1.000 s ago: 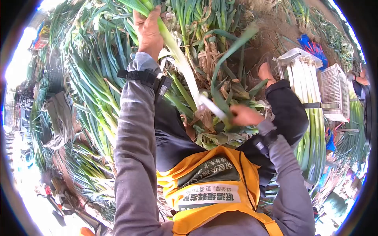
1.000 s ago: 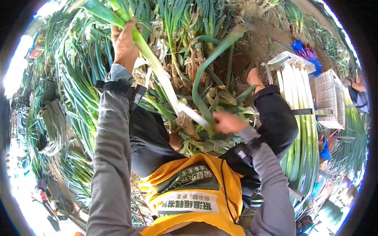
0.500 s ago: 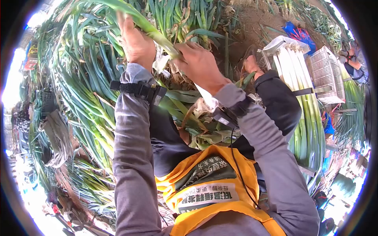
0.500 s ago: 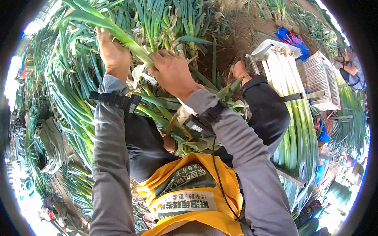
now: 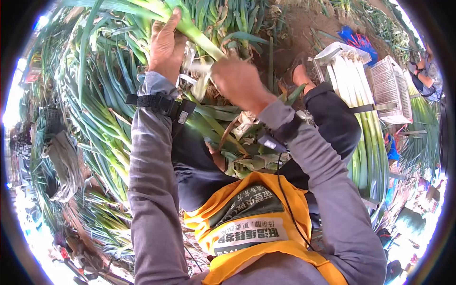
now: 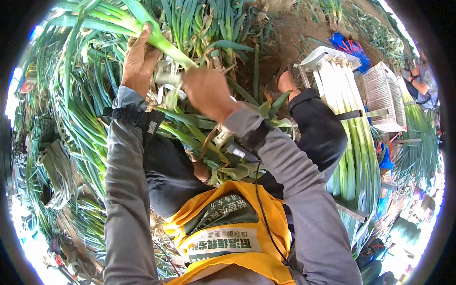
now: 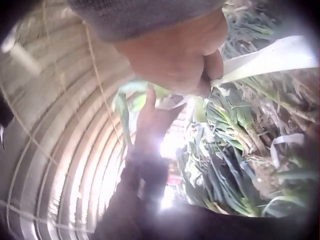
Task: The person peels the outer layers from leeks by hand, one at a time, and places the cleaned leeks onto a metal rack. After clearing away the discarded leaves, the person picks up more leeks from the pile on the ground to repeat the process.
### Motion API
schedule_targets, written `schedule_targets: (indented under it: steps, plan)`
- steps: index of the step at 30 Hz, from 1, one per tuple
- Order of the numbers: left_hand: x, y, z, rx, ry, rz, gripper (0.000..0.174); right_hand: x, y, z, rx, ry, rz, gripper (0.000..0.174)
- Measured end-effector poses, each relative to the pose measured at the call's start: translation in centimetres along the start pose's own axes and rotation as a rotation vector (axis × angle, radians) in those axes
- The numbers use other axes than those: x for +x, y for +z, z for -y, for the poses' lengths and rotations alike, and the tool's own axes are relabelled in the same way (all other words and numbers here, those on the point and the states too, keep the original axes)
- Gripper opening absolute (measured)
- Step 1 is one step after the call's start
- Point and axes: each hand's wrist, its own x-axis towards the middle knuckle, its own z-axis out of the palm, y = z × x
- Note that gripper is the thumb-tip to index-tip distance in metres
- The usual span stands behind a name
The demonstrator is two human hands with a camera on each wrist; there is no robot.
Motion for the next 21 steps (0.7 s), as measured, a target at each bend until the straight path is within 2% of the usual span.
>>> schedule_targets:
  steps: [2,3,6,8,9,10,12,13,14,16,17,18,19,20,21]
  plan:
    - [0.1,-0.2,-0.3,-0.017,0.002,0.011,0.033,-2.6,0.2,2.3,-0.247,-0.198,0.541,0.015]
    - [0.6,-0.3,-0.1,-0.085,0.066,-0.1,0.038,-3.5,-0.3,2.8,-0.192,-0.23,0.558,0.016]
    - [0.5,-0.8,-0.9,-0.036,0.176,-0.121,0.037,-5.3,-0.7,2.5,-0.1,-0.25,0.515,0.018]
    - [-0.2,-0.3,-0.7,-0.025,0.195,-0.161,0.035,-5.3,-1.2,2.4,-0.021,-0.409,0.318,0.02]
    - [-0.3,0.1,-0.9,-0.019,0.223,-0.194,0.034,-4.9,-1.4,3.0,0.033,-0.395,0.284,0.012]
    - [-0.1,0.2,-1.2,-0.016,0.229,-0.194,0.034,-4.5,-1.9,3.6,0.037,-0.4,0.282,0.012]
    - [0.9,-0.9,-1.3,0.119,0.301,-0.357,0.036,-4.1,-2.6,4.3,0.32,-0.095,0.515,0.01]
    - [1.3,-1.5,-1.2,0.166,0.372,-0.422,0.034,-4.8,-1.9,4.0,0.36,-0.085,0.4,0.013]
    - [2.2,-3.1,-1.2,0.215,0.416,-0.435,0.034,-6.2,-1.6,3.8,0.375,-0.095,0.415,0.013]
    - [2.3,-4.4,-2.0,0.219,0.392,-0.467,0.035,-10.7,-1.9,3.5,0.29,0.115,0.567,0.016]
    - [2.2,-5.1,-2.0,0.219,0.391,-0.468,0.035,-13.4,-1.9,2.9,0.29,0.116,0.568,0.016]
    - [2.3,-6.1,-1.7,0.241,0.383,-0.47,0.035,-16.1,-1.9,2.1,0.303,0.205,0.558,0.023]
    - [2.3,-6.9,-1.7,0.265,0.379,-0.479,0.035,-17.4,-2.0,1.3,0.32,0.29,0.551,0.029]
    - [2.1,-7.1,-2.1,0.272,0.381,-0.487,0.035,-17.0,-2.6,0.9,0.328,0.287,0.559,0.029]
    - [2.1,-6.9,-2.5,0.242,0.373,-0.537,0.035,-15.8,-3.5,0.9,0.381,0.434,0.62,0.032]
